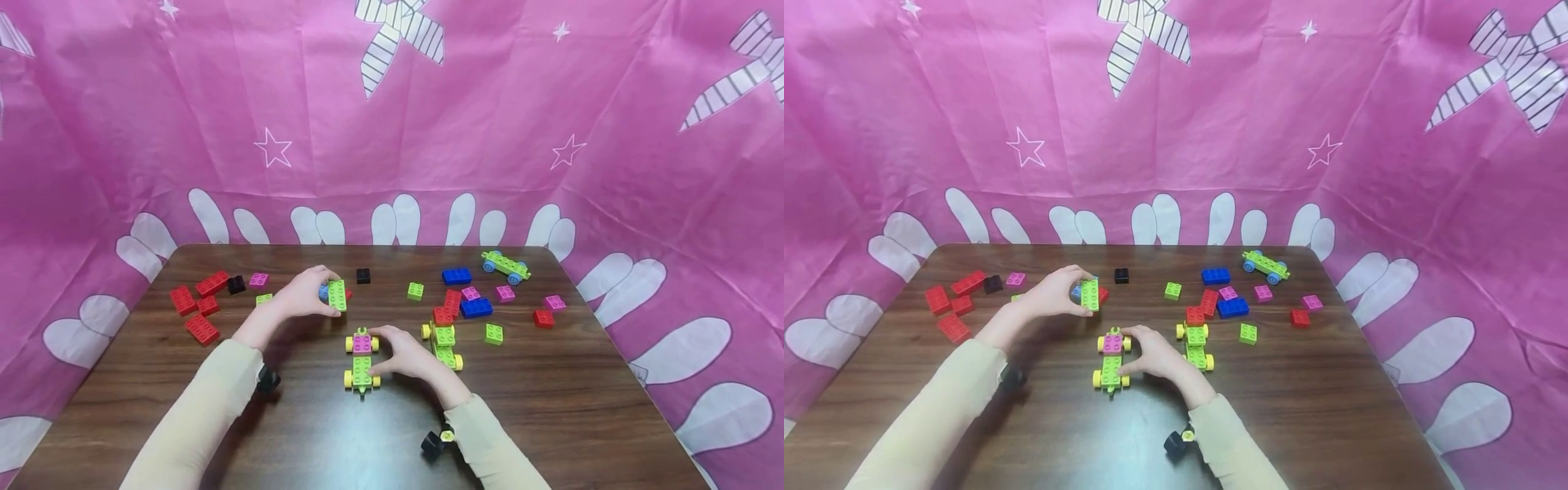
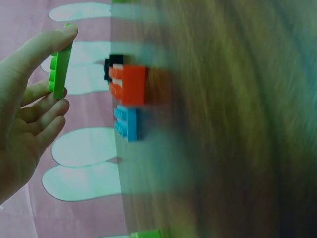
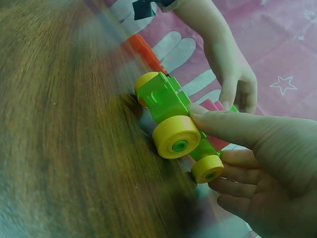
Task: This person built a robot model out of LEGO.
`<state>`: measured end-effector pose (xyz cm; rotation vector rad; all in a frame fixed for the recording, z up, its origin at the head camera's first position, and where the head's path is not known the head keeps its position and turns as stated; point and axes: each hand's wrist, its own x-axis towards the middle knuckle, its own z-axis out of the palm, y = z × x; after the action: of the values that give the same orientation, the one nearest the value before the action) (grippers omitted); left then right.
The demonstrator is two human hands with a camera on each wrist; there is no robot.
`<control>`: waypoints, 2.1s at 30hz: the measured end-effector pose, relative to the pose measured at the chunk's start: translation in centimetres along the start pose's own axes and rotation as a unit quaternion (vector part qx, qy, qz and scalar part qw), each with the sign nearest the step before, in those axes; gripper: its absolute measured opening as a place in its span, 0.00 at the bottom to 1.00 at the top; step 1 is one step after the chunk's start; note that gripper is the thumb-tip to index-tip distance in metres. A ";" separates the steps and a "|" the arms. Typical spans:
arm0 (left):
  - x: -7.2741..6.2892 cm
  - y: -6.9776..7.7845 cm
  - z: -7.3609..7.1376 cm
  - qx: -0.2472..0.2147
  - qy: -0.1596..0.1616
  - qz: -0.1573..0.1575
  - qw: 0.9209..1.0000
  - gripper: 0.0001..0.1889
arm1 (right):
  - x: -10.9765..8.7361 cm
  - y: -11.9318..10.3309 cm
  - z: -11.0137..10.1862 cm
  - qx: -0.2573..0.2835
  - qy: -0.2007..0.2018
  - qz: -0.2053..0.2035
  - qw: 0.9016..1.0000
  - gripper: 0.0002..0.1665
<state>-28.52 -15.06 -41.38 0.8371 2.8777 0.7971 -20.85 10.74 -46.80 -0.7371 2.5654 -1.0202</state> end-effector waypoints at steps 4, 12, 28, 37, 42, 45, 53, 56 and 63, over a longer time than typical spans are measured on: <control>-0.8 1.0 0.6 -0.019 0.000 -0.013 1.000 0.36 | 0.0 -0.1 0.0 0.007 -0.004 0.008 1.000 0.45; -2.4 2.9 1.6 -0.038 0.019 0.004 0.999 0.38 | 0.0 -0.3 -0.2 0.014 -0.005 0.016 1.000 0.45; -4.5 4.7 3.5 -0.088 -0.006 -0.007 0.996 0.37 | 0.3 -0.2 0.0 0.008 -0.001 0.007 1.000 0.45; -5.0 4.9 4.1 -0.104 -0.016 0.003 0.994 0.37 | 0.4 -0.3 0.0 0.000 -0.005 0.005 1.000 0.46; -4.9 4.8 4.5 -0.107 -0.022 0.009 0.994 0.36 | 0.3 -0.2 -0.1 0.001 -0.005 0.002 1.000 0.46; -4.9 4.7 4.7 -0.112 -0.026 0.011 0.993 0.36 | 0.3 -0.2 -0.2 0.002 -0.005 0.004 1.000 0.46; -4.8 4.8 5.0 -0.113 -0.026 0.015 0.993 0.36 | 0.2 -0.1 -0.3 0.003 -0.003 0.008 1.000 0.46; -4.8 4.9 5.1 -0.111 -0.029 0.021 0.993 0.37 | 0.1 -0.1 -0.2 -0.002 -0.003 0.009 1.000 0.47; -4.7 5.2 5.2 -0.108 -0.034 0.019 0.993 0.38 | 0.1 -0.1 -0.2 -0.004 -0.002 0.011 1.000 0.48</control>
<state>-21.04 -11.27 -43.84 0.8757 2.6637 1.0385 -21.03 10.76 -46.59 -0.7098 2.5697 -0.9998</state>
